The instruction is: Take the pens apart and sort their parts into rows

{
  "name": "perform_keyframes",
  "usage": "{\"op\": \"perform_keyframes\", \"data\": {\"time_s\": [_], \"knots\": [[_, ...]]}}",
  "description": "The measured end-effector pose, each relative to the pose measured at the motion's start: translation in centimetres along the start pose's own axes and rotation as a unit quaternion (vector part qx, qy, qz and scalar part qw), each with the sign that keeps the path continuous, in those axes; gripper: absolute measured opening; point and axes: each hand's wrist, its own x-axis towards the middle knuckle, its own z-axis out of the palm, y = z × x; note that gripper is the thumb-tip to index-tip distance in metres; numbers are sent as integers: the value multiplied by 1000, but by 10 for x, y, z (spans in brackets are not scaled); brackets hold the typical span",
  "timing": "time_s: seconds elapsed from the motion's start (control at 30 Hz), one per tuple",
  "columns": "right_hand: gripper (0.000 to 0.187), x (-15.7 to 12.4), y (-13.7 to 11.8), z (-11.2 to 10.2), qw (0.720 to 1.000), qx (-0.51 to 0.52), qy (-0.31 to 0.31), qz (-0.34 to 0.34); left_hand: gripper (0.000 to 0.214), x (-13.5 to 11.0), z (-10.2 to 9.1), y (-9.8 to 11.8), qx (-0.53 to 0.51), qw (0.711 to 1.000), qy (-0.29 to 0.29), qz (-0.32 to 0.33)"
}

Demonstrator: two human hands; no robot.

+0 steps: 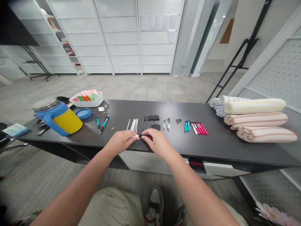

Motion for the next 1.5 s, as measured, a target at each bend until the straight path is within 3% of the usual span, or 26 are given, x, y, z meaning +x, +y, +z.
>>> {"op": "perform_keyframes", "data": {"time_s": [0.5,1.0,1.2,1.3,1.5], "knots": [[13,-2,0,-5,999,26,32,15,22,1,-9,12,60,998,-1,-6],[20,-10,14,-37,997,10,42,68,19,0,-13,14,56,998,10,-30],[24,-9,19,-52,995,25,77,64,20,0,-11,12,46,997,14,-55],[22,-10,14,-44,995,30,71,66,25,0,-8,9,39,997,18,-70],[14,-6,-7,-6,999,32,26,34,34,-3,-2,3,12,996,26,-84]]}}
